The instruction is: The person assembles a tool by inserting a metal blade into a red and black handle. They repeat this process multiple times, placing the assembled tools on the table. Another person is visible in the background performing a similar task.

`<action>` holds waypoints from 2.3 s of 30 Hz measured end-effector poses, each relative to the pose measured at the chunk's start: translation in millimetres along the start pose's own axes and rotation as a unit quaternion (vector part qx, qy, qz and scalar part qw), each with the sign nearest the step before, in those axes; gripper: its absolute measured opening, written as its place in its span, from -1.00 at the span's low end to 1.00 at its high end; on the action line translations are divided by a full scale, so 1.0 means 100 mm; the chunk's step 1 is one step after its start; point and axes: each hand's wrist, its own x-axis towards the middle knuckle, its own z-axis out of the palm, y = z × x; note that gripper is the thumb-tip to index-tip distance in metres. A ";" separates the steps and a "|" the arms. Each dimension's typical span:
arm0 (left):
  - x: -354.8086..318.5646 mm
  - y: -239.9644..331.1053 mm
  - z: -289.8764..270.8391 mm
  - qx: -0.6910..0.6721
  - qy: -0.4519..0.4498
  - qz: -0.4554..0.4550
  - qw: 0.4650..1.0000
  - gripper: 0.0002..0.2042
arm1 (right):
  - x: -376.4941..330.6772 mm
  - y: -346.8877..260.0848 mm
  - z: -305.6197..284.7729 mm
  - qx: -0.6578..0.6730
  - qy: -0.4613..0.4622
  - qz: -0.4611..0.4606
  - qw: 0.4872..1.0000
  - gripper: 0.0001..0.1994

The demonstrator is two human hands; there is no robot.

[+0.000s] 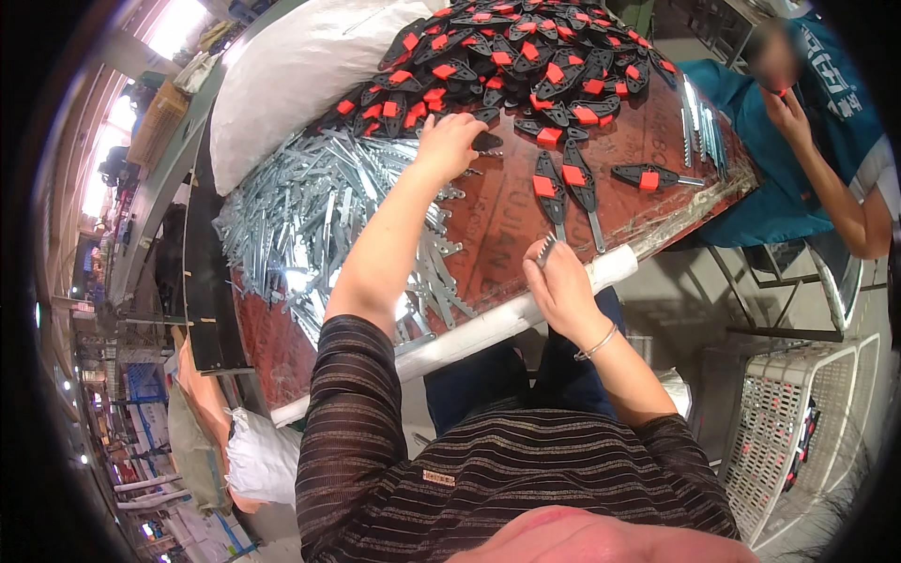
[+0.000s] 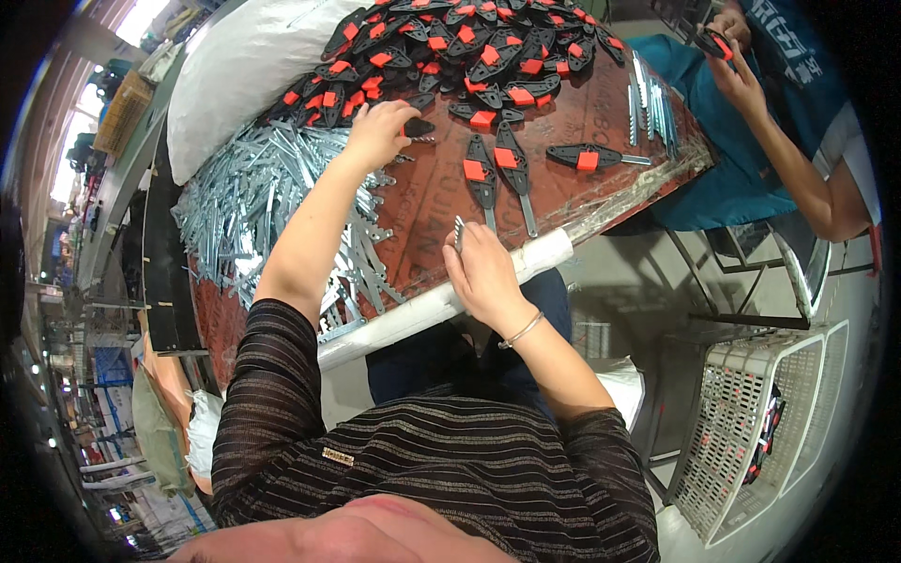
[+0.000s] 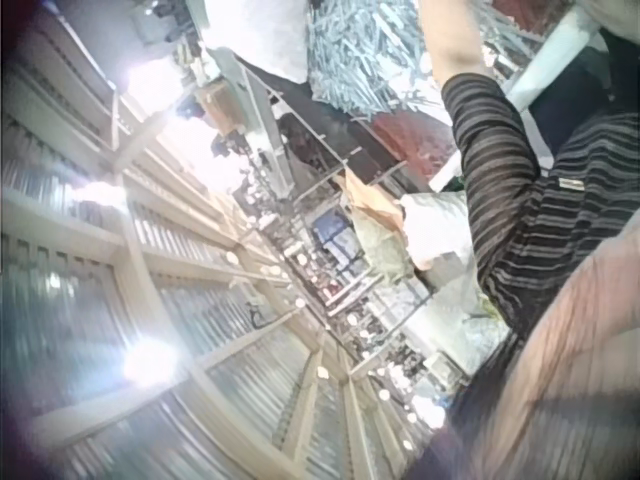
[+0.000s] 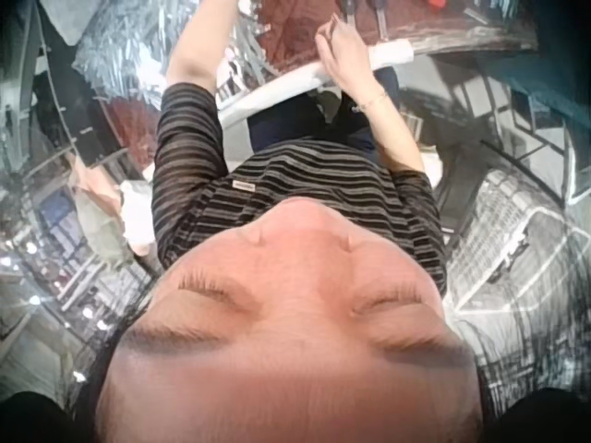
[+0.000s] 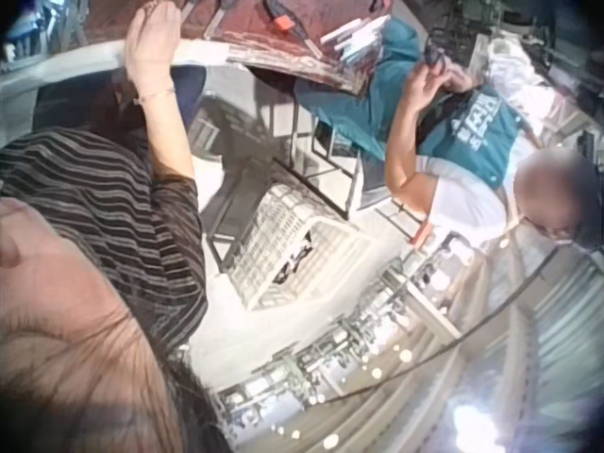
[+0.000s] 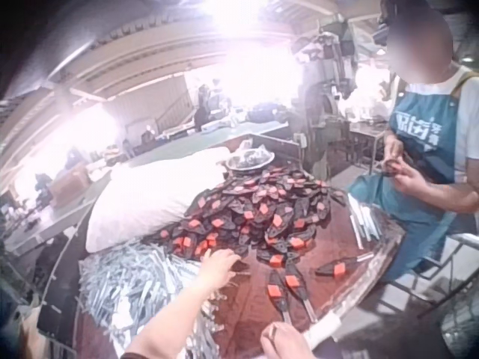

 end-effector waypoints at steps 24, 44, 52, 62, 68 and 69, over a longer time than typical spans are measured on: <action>-0.67 0.47 -0.50 -0.966 0.003 -0.208 0.153 -0.70 | -0.32 -0.24 -0.23 0.265 -0.095 0.275 0.920 -0.65; -1.15 1.03 -0.66 -0.988 0.107 -0.109 0.037 -0.49 | -0.31 -0.53 -0.29 0.348 -0.153 0.286 0.879 -0.75; -1.16 1.16 -0.57 -0.986 0.114 -0.115 0.027 -0.54 | -0.23 -0.58 -0.31 0.378 -0.159 0.300 0.861 -0.77; -1.13 1.53 -0.48 -0.976 0.114 -0.141 0.122 -0.56 | -0.12 -0.43 -0.04 0.439 -0.034 0.282 0.852 -0.74; -1.09 1.48 -0.42 -0.959 0.107 -0.149 0.218 -0.50 | -0.02 -0.32 0.01 0.342 -0.004 0.259 0.903 -0.59; -1.08 1.47 -0.43 -0.954 0.108 -0.156 0.234 -0.49 | 0.01 -0.25 0.01 0.284 -0.001 0.239 0.928 -0.57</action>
